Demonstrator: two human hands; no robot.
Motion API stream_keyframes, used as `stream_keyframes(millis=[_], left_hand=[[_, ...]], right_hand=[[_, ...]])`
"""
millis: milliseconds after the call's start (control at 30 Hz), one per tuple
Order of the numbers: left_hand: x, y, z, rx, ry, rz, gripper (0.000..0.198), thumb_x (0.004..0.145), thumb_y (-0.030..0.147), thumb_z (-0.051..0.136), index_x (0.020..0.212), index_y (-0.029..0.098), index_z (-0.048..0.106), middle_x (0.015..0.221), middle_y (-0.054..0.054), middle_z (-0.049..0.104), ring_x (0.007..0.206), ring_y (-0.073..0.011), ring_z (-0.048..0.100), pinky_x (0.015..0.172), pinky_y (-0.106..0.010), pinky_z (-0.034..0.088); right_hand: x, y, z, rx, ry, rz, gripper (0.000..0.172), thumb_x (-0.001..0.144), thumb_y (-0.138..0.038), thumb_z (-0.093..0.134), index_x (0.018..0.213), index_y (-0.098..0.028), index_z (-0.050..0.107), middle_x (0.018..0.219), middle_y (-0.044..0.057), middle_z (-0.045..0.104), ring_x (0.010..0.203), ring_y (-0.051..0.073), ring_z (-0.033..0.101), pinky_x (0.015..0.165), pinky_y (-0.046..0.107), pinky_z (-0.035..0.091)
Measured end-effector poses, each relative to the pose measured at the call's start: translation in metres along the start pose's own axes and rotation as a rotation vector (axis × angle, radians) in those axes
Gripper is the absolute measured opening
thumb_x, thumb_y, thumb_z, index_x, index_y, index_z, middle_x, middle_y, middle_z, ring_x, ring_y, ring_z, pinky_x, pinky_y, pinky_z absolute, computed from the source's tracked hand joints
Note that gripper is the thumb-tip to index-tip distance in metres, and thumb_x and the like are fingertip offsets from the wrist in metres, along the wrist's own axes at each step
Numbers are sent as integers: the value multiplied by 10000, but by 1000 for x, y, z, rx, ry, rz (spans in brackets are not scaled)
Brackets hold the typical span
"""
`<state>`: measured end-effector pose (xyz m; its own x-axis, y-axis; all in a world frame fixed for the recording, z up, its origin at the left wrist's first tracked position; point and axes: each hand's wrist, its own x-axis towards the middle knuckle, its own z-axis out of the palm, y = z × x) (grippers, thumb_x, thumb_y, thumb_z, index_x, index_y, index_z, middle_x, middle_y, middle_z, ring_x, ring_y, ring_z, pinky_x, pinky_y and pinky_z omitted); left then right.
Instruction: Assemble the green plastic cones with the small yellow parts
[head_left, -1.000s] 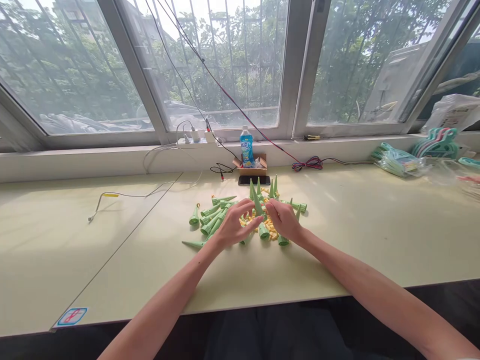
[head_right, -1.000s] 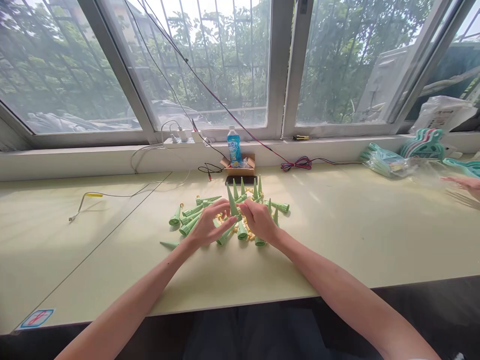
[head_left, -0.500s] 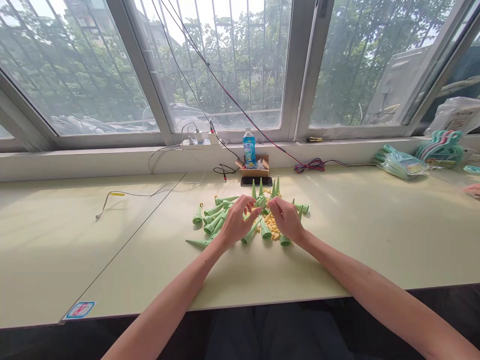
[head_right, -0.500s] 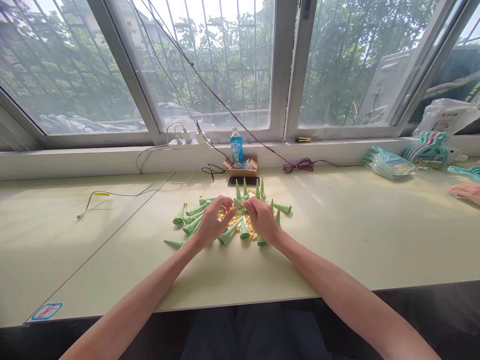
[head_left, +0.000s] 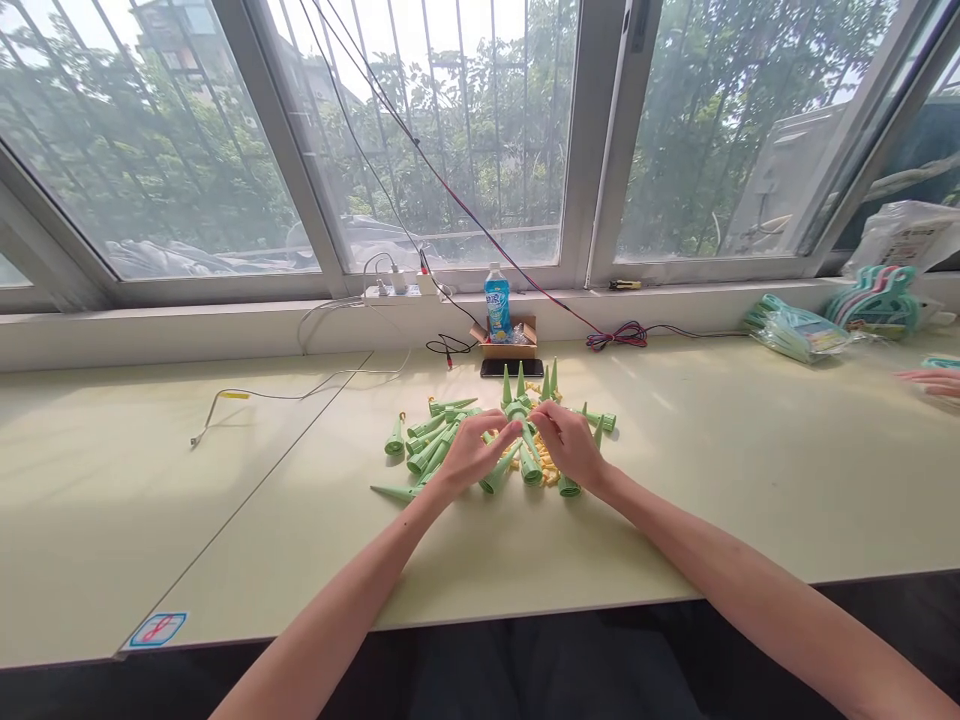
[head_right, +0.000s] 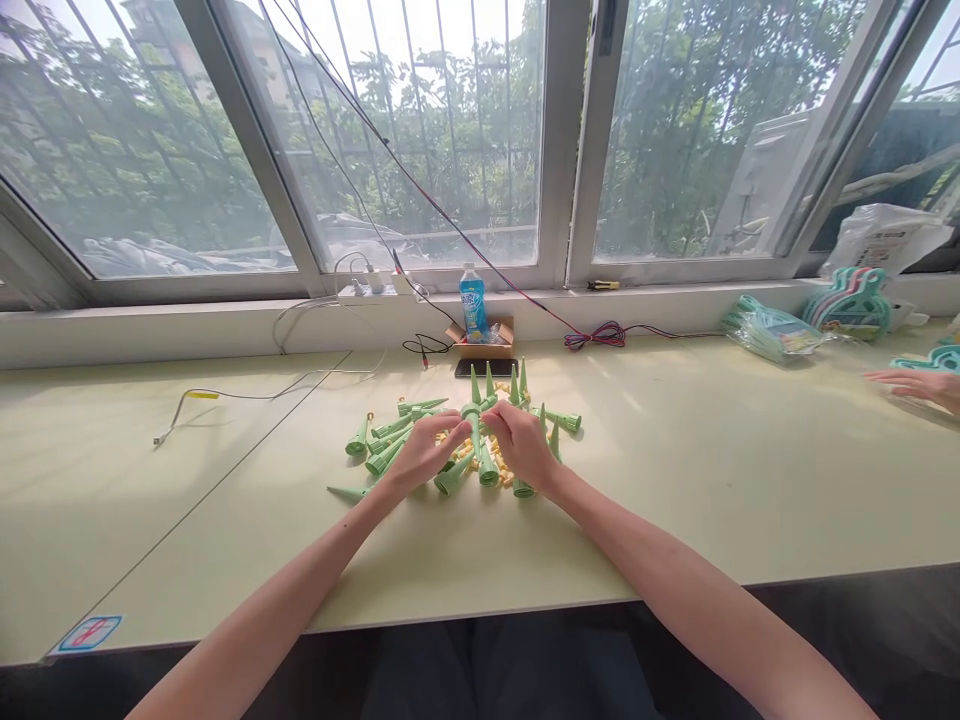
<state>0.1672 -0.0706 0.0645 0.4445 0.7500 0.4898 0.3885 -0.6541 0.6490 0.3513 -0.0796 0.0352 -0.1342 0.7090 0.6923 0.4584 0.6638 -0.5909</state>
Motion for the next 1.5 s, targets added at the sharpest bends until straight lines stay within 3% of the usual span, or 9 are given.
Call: stream_keyframes(millis=[167,333,567,800,933,1067,1233,1500], left_hand=[[0,0,-1,-1,-31,58,400,899,492,560,678,159,581,705,3,531,664,-118,505,638,-250,408],[-2,-3,4,28,37,163,303,845,432,655,731,170,555,735,4,529,691,-124,531,656,-264,453],[-3,-11,10,103,91,245,215,885,393,621,954,191,598,823,-6,550,661,-108,537,631,-256,488],[-3,-10,11,153,89,260,279,923,318,571,1183,218,551,898,-22,588,695,-115,563,668,-259,498],[0,-9,8,130,170,177,212,952,359,505,958,179,617,858,-38,626,699,-129,580,658,-269,486],[2,-7,7,-30,125,32,567,998,492,315,643,169,617,662,-40,631,659,-156,601,648,-288,483],[1,-3,7,-140,37,-85,664,959,620,286,579,167,588,578,-21,605,547,-142,535,535,-273,433],[-1,-2,5,-105,29,-10,618,963,594,320,558,168,513,565,-1,484,555,-125,470,552,-269,424]], right_hand=[[0,3,1,-39,-4,9,381,1020,-398,327,683,-219,326,560,-55,350,496,102,301,497,241,271],[0,3,1,-40,-26,35,410,1029,-419,282,682,-214,359,584,-33,423,505,108,373,511,246,305],[-1,-1,1,-25,37,12,435,1031,-450,271,674,-218,356,565,-39,393,494,108,360,499,244,304],[-2,-8,1,3,102,-5,394,1028,-422,322,710,-210,415,552,-48,408,478,98,373,496,233,306],[-2,-7,1,6,135,11,356,1020,-417,364,767,-202,493,573,-39,460,499,101,413,517,229,347],[-2,-8,0,-7,144,14,337,1014,-404,387,787,-201,532,586,-30,488,512,110,433,531,236,367],[-1,-10,0,-13,89,-51,326,1012,-367,393,765,-199,522,620,-16,518,541,111,453,552,235,373],[0,-5,-1,-24,34,0,362,1010,-408,374,713,-207,425,565,-50,400,497,98,350,499,224,310]])
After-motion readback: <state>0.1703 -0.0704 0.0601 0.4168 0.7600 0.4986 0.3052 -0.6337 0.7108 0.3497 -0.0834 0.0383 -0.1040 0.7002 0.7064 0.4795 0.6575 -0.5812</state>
